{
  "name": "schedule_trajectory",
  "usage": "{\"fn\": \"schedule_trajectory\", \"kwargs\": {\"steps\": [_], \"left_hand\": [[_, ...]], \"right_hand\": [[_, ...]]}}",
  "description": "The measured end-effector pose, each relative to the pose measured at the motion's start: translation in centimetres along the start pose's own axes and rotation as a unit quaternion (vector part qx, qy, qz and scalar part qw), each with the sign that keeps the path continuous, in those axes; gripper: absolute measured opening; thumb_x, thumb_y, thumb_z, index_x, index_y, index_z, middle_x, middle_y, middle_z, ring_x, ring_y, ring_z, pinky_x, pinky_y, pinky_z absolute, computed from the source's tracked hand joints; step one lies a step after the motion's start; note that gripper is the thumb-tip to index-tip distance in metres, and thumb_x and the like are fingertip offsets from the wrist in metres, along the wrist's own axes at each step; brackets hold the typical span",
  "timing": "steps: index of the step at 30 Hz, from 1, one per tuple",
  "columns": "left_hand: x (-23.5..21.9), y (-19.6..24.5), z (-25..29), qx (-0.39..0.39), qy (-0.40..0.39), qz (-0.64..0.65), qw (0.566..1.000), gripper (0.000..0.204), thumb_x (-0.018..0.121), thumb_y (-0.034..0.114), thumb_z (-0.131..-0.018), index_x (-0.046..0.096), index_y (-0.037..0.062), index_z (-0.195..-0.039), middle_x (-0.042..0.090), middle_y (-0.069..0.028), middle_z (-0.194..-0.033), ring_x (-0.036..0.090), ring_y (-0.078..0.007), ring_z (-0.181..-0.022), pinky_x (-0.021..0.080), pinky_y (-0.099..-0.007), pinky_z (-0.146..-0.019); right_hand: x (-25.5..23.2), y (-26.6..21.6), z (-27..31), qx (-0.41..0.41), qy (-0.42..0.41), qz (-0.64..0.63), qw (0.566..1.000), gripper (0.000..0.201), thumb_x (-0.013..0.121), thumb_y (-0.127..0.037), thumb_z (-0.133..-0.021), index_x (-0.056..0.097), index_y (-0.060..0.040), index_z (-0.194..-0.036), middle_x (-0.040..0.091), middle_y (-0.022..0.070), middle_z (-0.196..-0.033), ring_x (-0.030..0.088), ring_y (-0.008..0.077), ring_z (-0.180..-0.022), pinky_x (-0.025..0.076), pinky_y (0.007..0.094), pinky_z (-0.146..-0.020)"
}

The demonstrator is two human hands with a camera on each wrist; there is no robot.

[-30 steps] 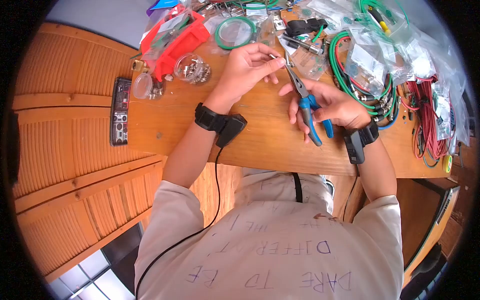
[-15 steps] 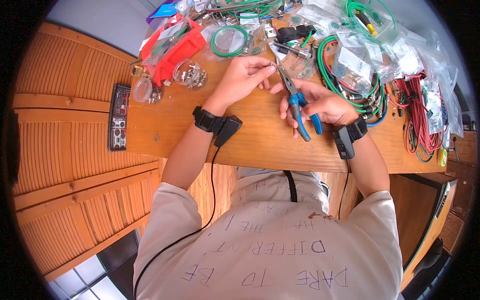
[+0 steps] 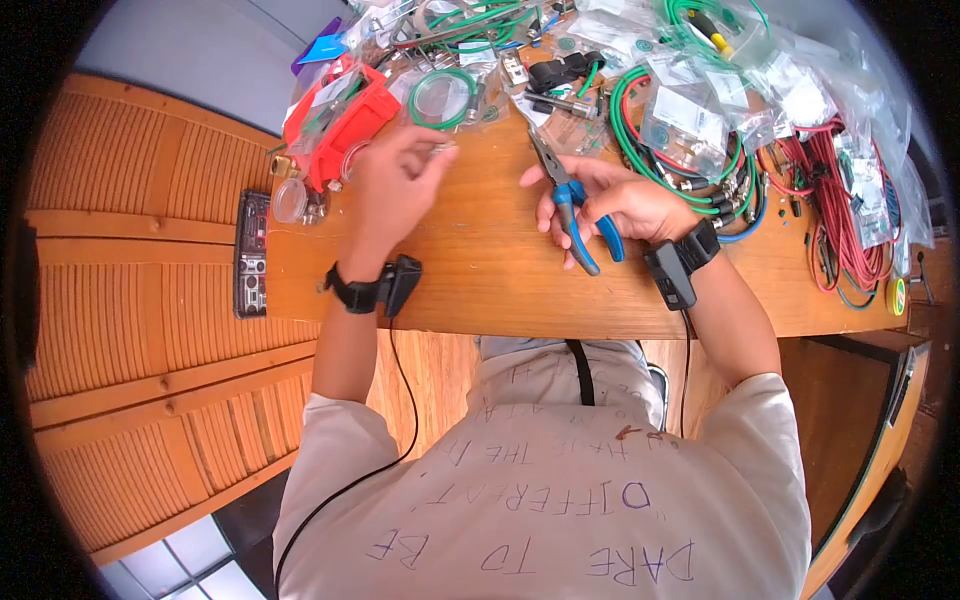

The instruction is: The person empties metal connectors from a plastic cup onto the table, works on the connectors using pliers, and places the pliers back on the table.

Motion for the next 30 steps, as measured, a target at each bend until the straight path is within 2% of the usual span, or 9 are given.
{"fn": "schedule_trajectory", "kwargs": {"steps": [2, 5, 8, 15, 22, 24, 25, 28, 30], "left_hand": [[-3.4, -1.1, 0.3, -0.04, 0.055, -0.06, 0.996, 0.018, 0.082, 0.016, -0.088, 0.078, 0.0021, -0.097, 0.072, -0.0098, -0.077, 0.063, -0.0217, -0.061, 0.05, -0.0342, -0.062], [-7.2, -3.4, 0.8, -0.041, 0.118, -0.097, 0.987, 0.017, 0.083, 0.016, -0.087, 0.078, 0.002, -0.094, 0.071, -0.0092, -0.074, 0.059, -0.0204, -0.058, 0.048, -0.0342, -0.059], [-9.0, -5.0, 1.1, -0.078, 0.122, -0.163, 0.976, 0.016, 0.083, 0.016, -0.088, 0.078, 0.0012, -0.093, 0.071, -0.0098, -0.074, 0.061, -0.0189, -0.06, 0.049, -0.0336, -0.06], [-7.5, -6.0, 1.2, -0.086, 0.072, -0.18, 0.977, 0.018, 0.081, 0.017, -0.089, 0.078, 0.001, -0.097, 0.073, -0.0115, -0.08, 0.067, -0.0235, -0.068, 0.052, -0.0368, -0.067], [-7.8, -3.5, 0.8, -0.065, 0.101, -0.179, 0.976, 0.016, 0.079, 0.017, -0.09, 0.078, 0.0026, -0.096, 0.075, -0.0126, -0.086, 0.07, -0.0265, -0.073, 0.053, -0.0375, -0.07], [-7.8, -3.0, 0.6, -0.048, 0.107, -0.207, 0.971, 0.02, 0.079, 0.022, -0.093, 0.08, 0.0036, -0.101, 0.078, -0.0078, -0.087, 0.067, -0.0179, -0.07, 0.053, -0.0333, -0.069], [-7.7, -3.1, 0.6, -0.047, 0.108, -0.203, 0.972, 0.02, 0.079, 0.022, -0.093, 0.08, 0.0036, -0.101, 0.078, -0.0078, -0.087, 0.067, -0.0179, -0.07, 0.053, -0.0333, -0.069], [-7.5, -3.3, 0.5, -0.05, 0.11, -0.189, 0.975, 0.015, 0.078, 0.015, -0.09, 0.077, 0.0018, -0.098, 0.076, -0.0127, -0.086, 0.071, -0.0265, -0.076, 0.054, -0.038, -0.072], [-7.2, -2.8, 0.8, -0.059, 0.1, -0.146, 0.982, 0.014, 0.078, 0.014, -0.091, 0.077, 0.0022, -0.099, 0.075, -0.0093, -0.085, 0.068, -0.0179, -0.069, 0.053, -0.034, -0.066]], "right_hand": [[0.0, -0.1, 0.0, -0.001, 0.001, -0.008, 1.0, 0.079, 0.061, 0.012, -0.077, 0.041, -0.0006, -0.153, 0.066, 0.0191, -0.116, 0.07, 0.0274, -0.096, 0.064, 0.0486, -0.082], [-0.1, -0.1, 0.0, -0.002, 0.003, -0.001, 1.0, 0.077, 0.061, 0.014, -0.078, 0.042, -0.0001, -0.151, 0.066, 0.019, -0.115, 0.07, 0.0278, -0.095, 0.064, 0.048, -0.081], [-0.2, 0.1, 0.0, -0.001, 0.006, -0.006, 1.0, 0.073, 0.059, 0.014, -0.079, 0.044, 0.0006, -0.15, 0.067, 0.0189, -0.114, 0.071, 0.0273, -0.092, 0.063, 0.047, -0.081], [-0.1, 0.0, 0.2, -0.002, 0.011, 0.004, 1.0, 0.066, 0.058, 0.01, -0.085, 0.045, 0.001, -0.149, 0.067, 0.0195, -0.113, 0.071, 0.0259, -0.091, 0.064, 0.0471, -0.082], [-0.5, 0.2, 0.2, -0.007, 0.016, 0.012, 1.0, 0.056, 0.058, 0.001, -0.098, 0.04, -0.0011, -0.152, 0.064, 0.0207, -0.123, 0.07, 0.0272, -0.099, 0.064, 0.0501, -0.086], [-0.7, 0.2, 0.2, 0.0, 0.035, 0.022, 0.999, 0.059, 0.059, 0.002, -0.098, 0.038, -0.0012, -0.153, 0.064, 0.021, -0.122, 0.07, 0.0266, -0.098, 0.065, 0.0493, -0.086], [-0.6, 0.1, 0.2, 0.001, 0.038, 0.024, 0.999, 0.059, 0.059, 0.002, -0.098, 0.038, -0.0012, -0.153, 0.064, 0.021, -0.122, 0.07, 0.0266, -0.098, 0.065, 0.0493, -0.086], [-0.6, -0.4, 0.3, 0.002, 0.062, 0.04, 0.997, 0.06, 0.061, 0.002, -0.098, 0.037, -0.0015, -0.153, 0.064, 0.0205, -0.122, 0.07, 0.0254, -0.095, 0.066, 0.0478, -0.084], [-0.9, -0.7, 0.3, -0.009, 0.083, 0.058, 0.995, 0.06, 0.063, 0.002, -0.097, 0.038, -0.0013, -0.151, 0.064, 0.0194, -0.121, 0.071, 0.0225, -0.088, 0.067, 0.0445, -0.078]]}}
Point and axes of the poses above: each hand's wrist, its own z-axis away from the middle knuckle, its own x-axis out of the palm, y = z × x, the point moved 10 cm from there along -z, towards the middle knuckle
